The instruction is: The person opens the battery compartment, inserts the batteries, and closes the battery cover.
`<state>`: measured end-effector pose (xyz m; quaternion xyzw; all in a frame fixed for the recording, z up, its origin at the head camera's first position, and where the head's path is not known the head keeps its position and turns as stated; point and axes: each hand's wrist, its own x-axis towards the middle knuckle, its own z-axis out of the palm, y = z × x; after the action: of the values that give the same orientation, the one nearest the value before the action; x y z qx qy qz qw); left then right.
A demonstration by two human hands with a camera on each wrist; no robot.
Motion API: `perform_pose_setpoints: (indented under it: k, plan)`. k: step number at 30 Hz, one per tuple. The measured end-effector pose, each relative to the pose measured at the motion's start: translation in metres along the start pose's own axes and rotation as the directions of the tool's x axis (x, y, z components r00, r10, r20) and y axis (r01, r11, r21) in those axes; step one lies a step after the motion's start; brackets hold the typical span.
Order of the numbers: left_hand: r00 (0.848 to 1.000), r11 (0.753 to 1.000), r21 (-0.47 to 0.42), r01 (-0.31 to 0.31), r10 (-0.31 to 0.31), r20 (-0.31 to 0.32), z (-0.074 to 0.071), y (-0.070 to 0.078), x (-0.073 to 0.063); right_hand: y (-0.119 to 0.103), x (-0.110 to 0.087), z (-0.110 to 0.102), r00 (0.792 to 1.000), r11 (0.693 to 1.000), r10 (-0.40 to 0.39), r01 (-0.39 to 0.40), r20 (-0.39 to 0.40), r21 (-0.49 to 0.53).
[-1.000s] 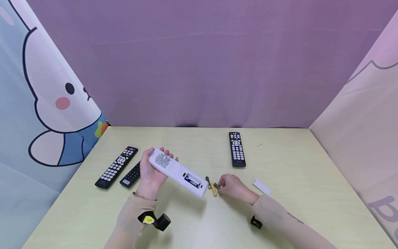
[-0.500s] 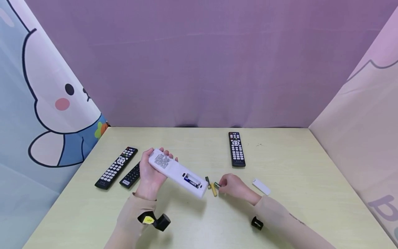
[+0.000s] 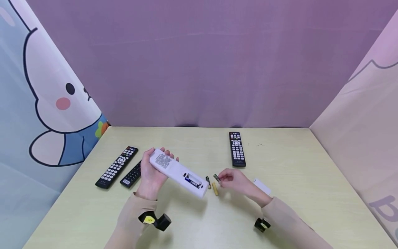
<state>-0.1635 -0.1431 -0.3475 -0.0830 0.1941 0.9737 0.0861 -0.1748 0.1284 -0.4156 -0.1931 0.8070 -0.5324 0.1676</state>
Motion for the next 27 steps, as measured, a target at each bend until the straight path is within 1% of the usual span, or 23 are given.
perform_pose_setpoints:
  k: [4, 9, 14, 19, 24, 27]
  plan:
    - [1.0, 1.0, 0.011, -0.002, 0.002, -0.003, 0.0, -0.001, 0.0, -0.006, -0.004, -0.002, 1.0, 0.999, -0.027, 0.028, -0.008, 0.04]
    - [1.0, 0.999, 0.032, -0.008, 0.008, -0.006, 0.001, -0.003, 0.0, -0.016, -0.009, -0.002, 0.999, 0.993, -0.025, 0.027, -0.023, 0.114]
    - [1.0, 0.999, 0.037, -0.009, 0.009, -0.003, 0.001, -0.004, 0.0, -0.024, -0.013, -0.002, 0.998, 0.986, -0.041, 0.048, -0.043, 0.163]
    - [1.0, 1.0, 0.028, -0.003, 0.003, 0.001, 0.002, -0.006, 0.0, -0.029, -0.016, -0.001, 0.995, 0.977, -0.083, 0.092, -0.052, 0.191]
    - [1.0, 1.0, 0.012, 0.005, -0.005, -0.001, 0.003, -0.008, 0.0, -0.033, -0.019, 0.0, 0.986, 0.966, -0.164, 0.169, -0.04, 0.196]
    - [1.0, 1.0, 0.018, 0.006, -0.005, -0.008, 0.003, -0.01, 0.0, -0.035, -0.019, 0.001, 0.979, 0.958, -0.202, 0.203, -0.026, 0.205]
